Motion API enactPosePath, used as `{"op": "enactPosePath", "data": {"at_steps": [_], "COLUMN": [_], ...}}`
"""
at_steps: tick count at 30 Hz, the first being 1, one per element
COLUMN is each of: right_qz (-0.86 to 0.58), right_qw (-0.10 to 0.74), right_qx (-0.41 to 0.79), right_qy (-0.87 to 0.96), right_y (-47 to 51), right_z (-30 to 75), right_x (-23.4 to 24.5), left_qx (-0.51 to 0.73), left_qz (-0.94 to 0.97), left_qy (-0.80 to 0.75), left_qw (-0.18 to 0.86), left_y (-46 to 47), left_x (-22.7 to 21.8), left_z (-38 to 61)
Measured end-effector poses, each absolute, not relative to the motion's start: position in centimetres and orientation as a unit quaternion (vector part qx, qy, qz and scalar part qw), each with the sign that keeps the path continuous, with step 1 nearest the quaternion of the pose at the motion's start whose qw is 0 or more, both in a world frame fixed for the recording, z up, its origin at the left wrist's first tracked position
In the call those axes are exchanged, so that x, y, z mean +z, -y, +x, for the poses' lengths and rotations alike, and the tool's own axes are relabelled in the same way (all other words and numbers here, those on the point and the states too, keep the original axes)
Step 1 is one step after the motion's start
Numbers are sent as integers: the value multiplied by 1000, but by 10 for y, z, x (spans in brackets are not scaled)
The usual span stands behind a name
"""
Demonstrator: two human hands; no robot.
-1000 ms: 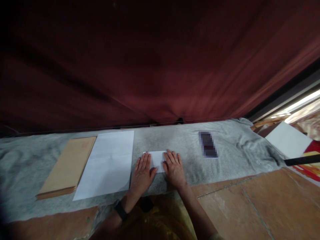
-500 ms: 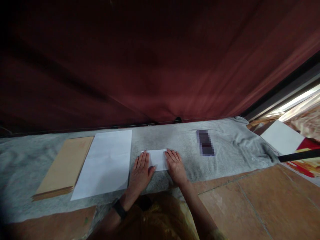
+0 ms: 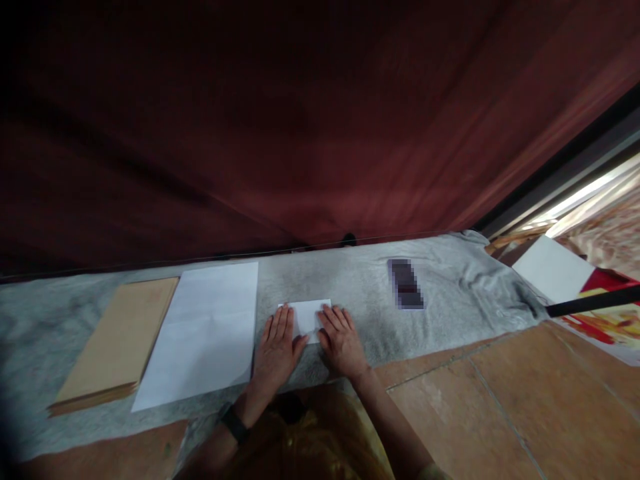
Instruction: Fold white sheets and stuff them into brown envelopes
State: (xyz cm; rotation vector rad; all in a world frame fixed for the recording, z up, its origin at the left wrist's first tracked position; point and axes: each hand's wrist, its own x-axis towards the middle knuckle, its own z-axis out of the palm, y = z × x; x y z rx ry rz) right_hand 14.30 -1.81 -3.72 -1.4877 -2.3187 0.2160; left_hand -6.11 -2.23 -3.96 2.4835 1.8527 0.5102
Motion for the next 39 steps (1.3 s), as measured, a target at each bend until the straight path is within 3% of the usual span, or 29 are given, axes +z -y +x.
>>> {"op": "enactPosePath", "data": {"at_steps": [16,24,39], "right_qz": [-537,-434,-485], "right_qw": [205,164,166], "right_qx": [47,98,71], "right_qy": [817,881,856], "right_y": [2,38,10], "right_z": [169,148,173], "right_x": [-40,-31,-35], "left_qx": [169,156,159], "left_qz": [790,790,788], "left_qy": [-589,-593,-595], "left_qw": [-11,-5,-8], "left_y": [22,23,22], "left_x": [-39,-37,-38], "left_z": [-61,-61,-60]}}
